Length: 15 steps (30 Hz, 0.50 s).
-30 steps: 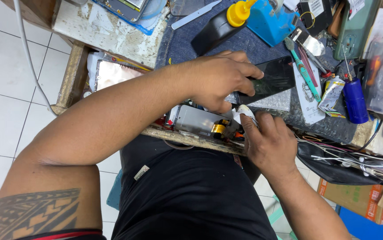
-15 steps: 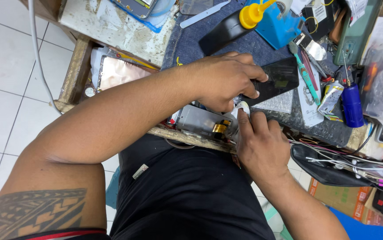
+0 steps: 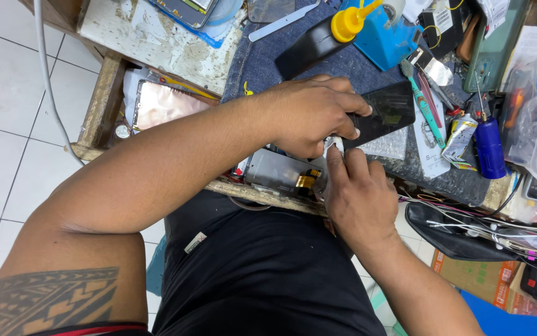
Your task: The person applies adhesive from a tube to the perimeter of a smartphone frame, aligns and presses a back panel onto the device, and wipes the exterior surfaces with a cloth.
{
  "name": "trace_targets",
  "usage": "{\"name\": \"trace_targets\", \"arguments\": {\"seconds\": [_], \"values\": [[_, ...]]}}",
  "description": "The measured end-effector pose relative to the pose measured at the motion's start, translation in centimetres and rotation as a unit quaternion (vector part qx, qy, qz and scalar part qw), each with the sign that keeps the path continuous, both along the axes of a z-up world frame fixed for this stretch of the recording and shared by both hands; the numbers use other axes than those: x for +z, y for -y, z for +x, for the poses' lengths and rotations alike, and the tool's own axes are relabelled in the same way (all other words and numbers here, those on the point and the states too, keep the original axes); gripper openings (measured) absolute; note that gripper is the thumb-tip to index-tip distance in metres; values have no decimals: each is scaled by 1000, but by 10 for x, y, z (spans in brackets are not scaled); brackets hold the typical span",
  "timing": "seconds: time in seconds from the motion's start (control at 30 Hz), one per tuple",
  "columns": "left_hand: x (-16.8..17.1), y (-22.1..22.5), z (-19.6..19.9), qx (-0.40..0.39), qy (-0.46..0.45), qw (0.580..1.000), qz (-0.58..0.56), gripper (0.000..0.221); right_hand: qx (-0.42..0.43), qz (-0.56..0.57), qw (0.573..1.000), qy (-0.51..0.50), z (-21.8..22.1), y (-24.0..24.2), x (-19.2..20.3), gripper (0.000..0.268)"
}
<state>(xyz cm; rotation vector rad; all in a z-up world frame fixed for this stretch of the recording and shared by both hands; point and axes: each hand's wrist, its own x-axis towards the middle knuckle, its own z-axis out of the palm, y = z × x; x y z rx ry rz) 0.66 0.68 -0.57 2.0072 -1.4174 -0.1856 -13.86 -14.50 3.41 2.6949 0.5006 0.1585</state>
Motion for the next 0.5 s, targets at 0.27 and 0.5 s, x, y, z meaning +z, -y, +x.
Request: {"name": "trace_targets", "arguments": {"seconds": [0.27,0.5], "values": [[-1,0,0,8,-8,1000,-4,54,29,50,998,-23,-18,12,11,52],[-5,2,0,7,22,999,-43,55,32,23,999,5,5,7,0,47]]}}
